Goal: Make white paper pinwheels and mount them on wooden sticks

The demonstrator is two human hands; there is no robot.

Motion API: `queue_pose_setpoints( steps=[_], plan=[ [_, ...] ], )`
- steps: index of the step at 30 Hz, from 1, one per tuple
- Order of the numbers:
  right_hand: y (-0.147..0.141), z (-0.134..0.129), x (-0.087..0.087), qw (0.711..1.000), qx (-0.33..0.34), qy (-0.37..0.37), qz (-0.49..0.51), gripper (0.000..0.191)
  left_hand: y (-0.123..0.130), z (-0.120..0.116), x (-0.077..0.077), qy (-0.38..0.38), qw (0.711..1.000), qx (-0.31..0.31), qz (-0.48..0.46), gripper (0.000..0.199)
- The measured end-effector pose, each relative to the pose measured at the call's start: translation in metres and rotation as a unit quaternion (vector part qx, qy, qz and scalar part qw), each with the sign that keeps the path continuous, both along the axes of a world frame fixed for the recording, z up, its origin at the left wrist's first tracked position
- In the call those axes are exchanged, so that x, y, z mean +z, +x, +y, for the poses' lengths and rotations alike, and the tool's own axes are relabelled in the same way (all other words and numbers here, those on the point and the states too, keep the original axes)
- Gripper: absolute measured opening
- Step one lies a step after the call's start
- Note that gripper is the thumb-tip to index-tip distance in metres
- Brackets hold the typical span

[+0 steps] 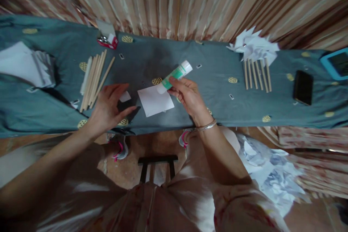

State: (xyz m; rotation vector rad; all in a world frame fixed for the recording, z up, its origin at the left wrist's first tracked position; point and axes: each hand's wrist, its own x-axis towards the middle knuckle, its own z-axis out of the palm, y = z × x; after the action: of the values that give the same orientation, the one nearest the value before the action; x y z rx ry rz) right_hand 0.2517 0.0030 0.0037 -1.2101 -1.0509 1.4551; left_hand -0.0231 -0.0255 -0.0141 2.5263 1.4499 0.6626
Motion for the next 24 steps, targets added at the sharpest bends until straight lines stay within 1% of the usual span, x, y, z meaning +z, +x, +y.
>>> queue_pose_setpoints(
  steps=[3, 5, 7, 10, 13, 17, 24],
  plan=[
    [-0.01, -0.002, 0.001, 1.0, -0.001, -0.005, 0.026, 0.033, -0.01, 0.006, -0.001, -0.061, 0.997, 0.043, -0.007, 0.045],
    [-0.017, -0.003, 0.001, 0.999, 0.001, -0.015, 0.043, 0.033, -0.01, 0.007, 0.0, -0.1, 0.992, 0.06, -0.038, 0.036],
    [-0.023, -0.003, 0.001, 0.997, 0.008, -0.033, 0.072, 0.036, -0.006, 0.005, 0.003, -0.134, 0.984, 0.069, -0.097, 0.034],
    [-0.03, -0.001, 0.0, 0.99, 0.015, -0.063, 0.122, 0.038, 0.004, 0.0, 0.007, -0.175, 0.963, 0.06, -0.195, 0.037],
    [-0.035, 0.0, -0.003, 0.984, 0.013, -0.085, 0.157, 0.039, 0.013, -0.002, 0.006, -0.187, 0.946, 0.058, -0.259, 0.037],
    [-0.039, -0.001, -0.004, 0.982, 0.009, -0.097, 0.163, 0.04, 0.02, -0.002, 0.003, -0.191, 0.928, 0.069, -0.313, 0.04],
    [-0.04, -0.003, -0.002, 0.986, 0.002, -0.093, 0.14, 0.038, 0.026, -0.001, 0.007, -0.189, 0.929, 0.062, -0.313, 0.039]
  ],
)
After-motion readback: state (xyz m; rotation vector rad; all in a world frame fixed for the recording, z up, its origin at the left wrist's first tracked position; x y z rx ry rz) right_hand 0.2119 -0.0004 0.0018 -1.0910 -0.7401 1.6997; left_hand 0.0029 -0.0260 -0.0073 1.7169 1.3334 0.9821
